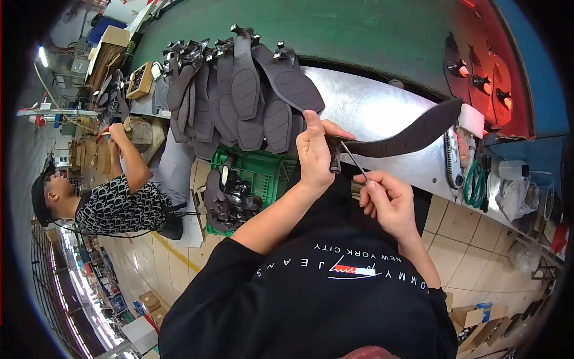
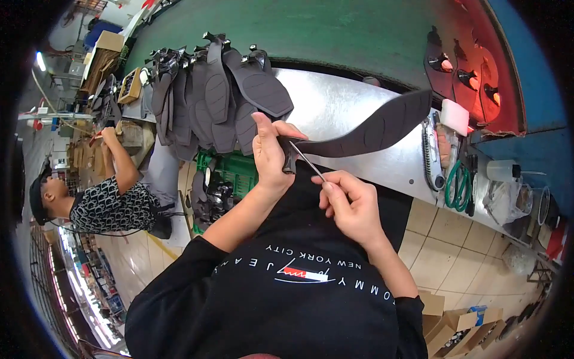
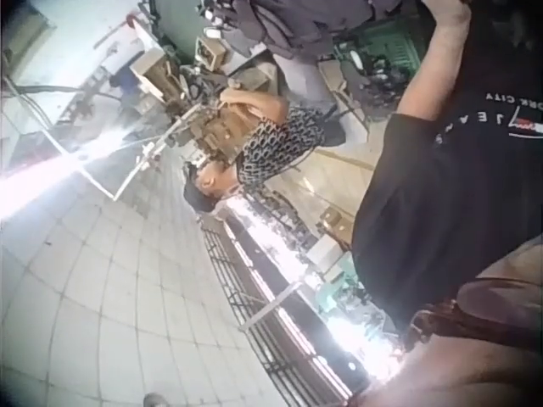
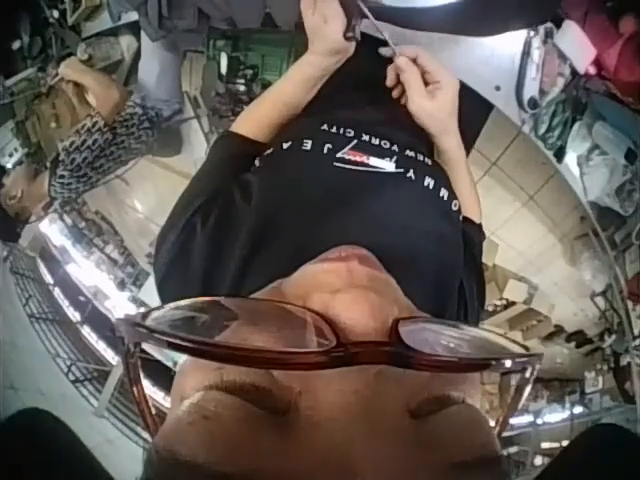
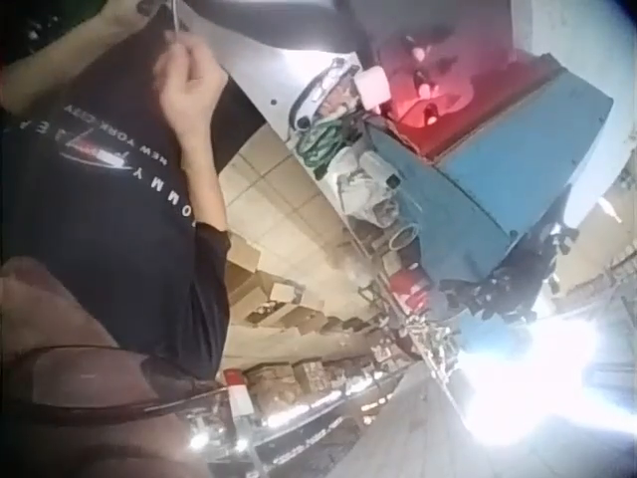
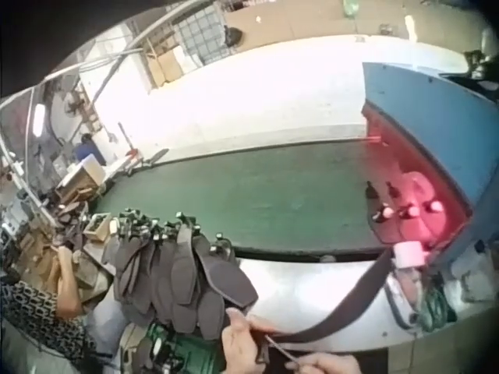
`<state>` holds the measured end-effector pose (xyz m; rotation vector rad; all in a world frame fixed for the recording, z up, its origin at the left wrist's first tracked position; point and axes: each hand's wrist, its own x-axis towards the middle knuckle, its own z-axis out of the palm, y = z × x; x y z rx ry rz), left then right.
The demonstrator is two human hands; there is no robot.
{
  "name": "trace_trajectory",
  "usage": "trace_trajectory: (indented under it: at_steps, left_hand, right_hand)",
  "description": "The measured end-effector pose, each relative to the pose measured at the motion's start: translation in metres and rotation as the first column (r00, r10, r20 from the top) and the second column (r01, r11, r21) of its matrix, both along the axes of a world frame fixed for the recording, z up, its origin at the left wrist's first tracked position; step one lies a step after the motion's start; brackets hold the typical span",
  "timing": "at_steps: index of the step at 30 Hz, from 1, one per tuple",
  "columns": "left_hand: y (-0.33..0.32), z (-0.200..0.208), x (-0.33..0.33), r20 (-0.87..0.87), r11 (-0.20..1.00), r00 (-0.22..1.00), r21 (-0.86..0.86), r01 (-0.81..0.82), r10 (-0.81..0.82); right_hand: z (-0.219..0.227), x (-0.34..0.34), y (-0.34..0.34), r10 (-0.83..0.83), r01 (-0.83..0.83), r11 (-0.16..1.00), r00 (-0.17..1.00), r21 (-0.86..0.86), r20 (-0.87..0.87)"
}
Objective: Trimming and preparing shoe soles at a manufacturing workbench.
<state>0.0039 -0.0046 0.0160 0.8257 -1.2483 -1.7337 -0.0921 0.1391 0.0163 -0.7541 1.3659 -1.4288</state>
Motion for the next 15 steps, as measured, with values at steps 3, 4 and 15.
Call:
trace_trajectory:
  at_steps: [3,4,15]
  left_hand:
    - [0.001,0.004,0.001,0.055,0.996,0.998,-0.094,-0.001,0.007]
    - [0.0,0.005,0.0,0.065,0.995,0.998,-0.103,-0.009,0.016]
    - [-0.01,0.007,-0.004,-0.356,0.689,0.934,0.667,0.282,-0.038]
  right_hand:
    - [-0.01,0.003,-0.006,-0.128,0.063,0.988,0.845,-0.142,-0.519]
    - [-0.011,0.004,-0.009,-0.219,0.051,0.966,0.679,-0.253,-0.7]
    - [-0.005,0.009,-0.007,-0.217,0.009,0.951,0.733,-0.31,-0.645]
